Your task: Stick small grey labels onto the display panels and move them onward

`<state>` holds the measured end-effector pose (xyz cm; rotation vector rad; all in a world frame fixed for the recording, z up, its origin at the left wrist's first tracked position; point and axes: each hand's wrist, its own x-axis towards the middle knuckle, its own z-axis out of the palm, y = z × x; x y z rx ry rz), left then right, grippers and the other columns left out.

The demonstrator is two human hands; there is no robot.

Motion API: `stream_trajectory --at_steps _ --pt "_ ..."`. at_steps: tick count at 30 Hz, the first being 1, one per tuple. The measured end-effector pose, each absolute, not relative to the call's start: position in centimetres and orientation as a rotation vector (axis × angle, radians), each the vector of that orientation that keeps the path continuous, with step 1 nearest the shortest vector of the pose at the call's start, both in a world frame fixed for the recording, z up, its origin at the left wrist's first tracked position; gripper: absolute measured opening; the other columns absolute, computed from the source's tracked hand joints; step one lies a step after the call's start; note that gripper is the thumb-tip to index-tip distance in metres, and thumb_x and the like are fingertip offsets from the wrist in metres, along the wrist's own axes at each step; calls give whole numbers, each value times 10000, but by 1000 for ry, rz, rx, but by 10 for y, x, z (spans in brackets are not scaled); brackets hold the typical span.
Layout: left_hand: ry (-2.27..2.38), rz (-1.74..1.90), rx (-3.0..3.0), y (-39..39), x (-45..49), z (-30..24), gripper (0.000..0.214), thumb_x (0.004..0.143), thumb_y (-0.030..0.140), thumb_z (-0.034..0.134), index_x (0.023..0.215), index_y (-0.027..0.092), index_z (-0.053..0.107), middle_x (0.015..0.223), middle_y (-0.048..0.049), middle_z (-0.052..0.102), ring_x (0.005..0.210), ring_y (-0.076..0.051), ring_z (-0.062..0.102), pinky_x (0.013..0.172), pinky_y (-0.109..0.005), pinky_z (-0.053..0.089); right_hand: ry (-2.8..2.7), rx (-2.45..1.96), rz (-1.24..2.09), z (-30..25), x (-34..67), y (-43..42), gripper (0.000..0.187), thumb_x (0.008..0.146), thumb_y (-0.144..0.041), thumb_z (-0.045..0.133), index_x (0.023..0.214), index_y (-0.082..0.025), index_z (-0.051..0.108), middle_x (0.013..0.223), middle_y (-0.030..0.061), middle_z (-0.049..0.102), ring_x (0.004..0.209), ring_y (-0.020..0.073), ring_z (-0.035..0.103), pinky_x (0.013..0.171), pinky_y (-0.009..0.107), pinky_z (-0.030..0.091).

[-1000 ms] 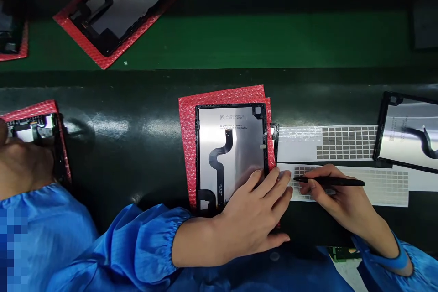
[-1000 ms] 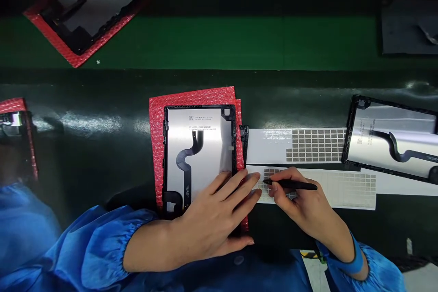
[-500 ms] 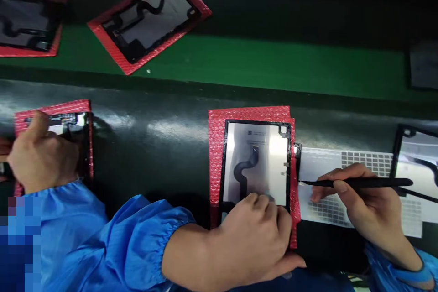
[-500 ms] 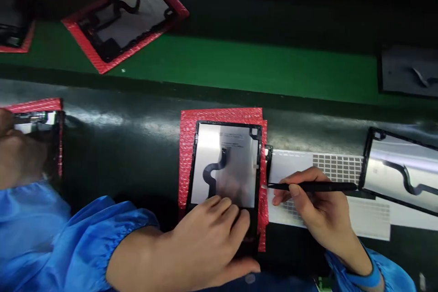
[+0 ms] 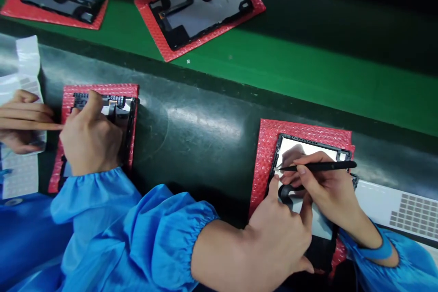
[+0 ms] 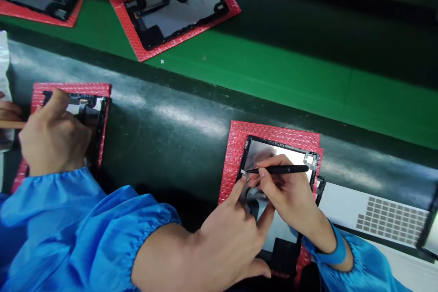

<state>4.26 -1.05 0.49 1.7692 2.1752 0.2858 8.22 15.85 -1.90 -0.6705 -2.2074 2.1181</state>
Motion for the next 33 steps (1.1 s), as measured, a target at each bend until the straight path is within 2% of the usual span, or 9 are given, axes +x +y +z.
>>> stream_trajectory --at_steps 4,8,12,14,18,20,23,26,33 --pt "2189 311 1768 -8 42 2 812 977 860 286 1031 145 668 963 -65 713 1201 -199 687 720 -328 341 -2249 -723 2074 -17 82 158 307 968 -540 754 977 -242 681 787 41 811 670 205 813 594 277 691" --pt "2200 316 1763 -5 37 2 1064 941 794 -148 956 -11 546 715 -21 560 1357 -215 577 723 -507 19 -2268 -746 2082 -16 82 159 319 961 -557 750 978 -246 683 786 42 810 670 217 813 595 300 698" --pt "2180 286 1776 -6 31 6 782 1057 781 244 1040 110 644 909 -87 657 1200 -254 662 728 -309 214 -2283 -721 2078 -16 81 161 298 963 -541 754 977 -250 691 783 36 809 657 207 807 597 291 697" --pt "2160 263 1794 -5 29 7 593 1001 739 512 1177 200 686 1094 -107 712 1084 -271 678 840 -414 503 -2303 -723 2075 -17 80 161 278 971 -523 753 986 -250 699 774 31 806 661 203 808 606 285 698" --pt "2112 202 1852 1 22 12 763 795 789 754 1258 184 719 1116 -169 778 1156 -402 677 1102 -590 439 -2256 -765 2092 -17 78 160 302 963 -536 758 979 -241 691 769 38 807 660 219 814 587 296 698" --pt "2054 186 1875 3 16 20 829 759 817 768 1207 122 731 976 -171 793 1011 -385 731 1089 -574 462 -2156 -783 2098 -12 81 161 318 963 -541 757 968 -234 674 768 50 814 642 234 815 566 314 698" --pt "1974 230 1795 -3 0 35 402 970 557 699 974 156 728 761 -67 746 662 -239 720 770 -399 570 -1992 -774 2062 0 95 167 245 986 -474 755 977 -244 669 770 51 824 612 247 812 537 334 693" --pt "2203 95 1366 -17 -15 40 289 1079 327 516 884 173 665 687 -50 699 572 -229 701 516 -307 426 -1889 -787 1945 11 120 182 160 992 -409 755 984 -262 694 765 41 827 562 257 795 484 347 672" --pt "2337 681 705 -37 -6 16 253 1079 292 367 874 224 497 791 -15 641 689 -191 633 653 -324 437 -1795 -922 1804 5 171 217 144 988 -391 750 968 -261 694 747 30 819 538 243 779 503 349 658"
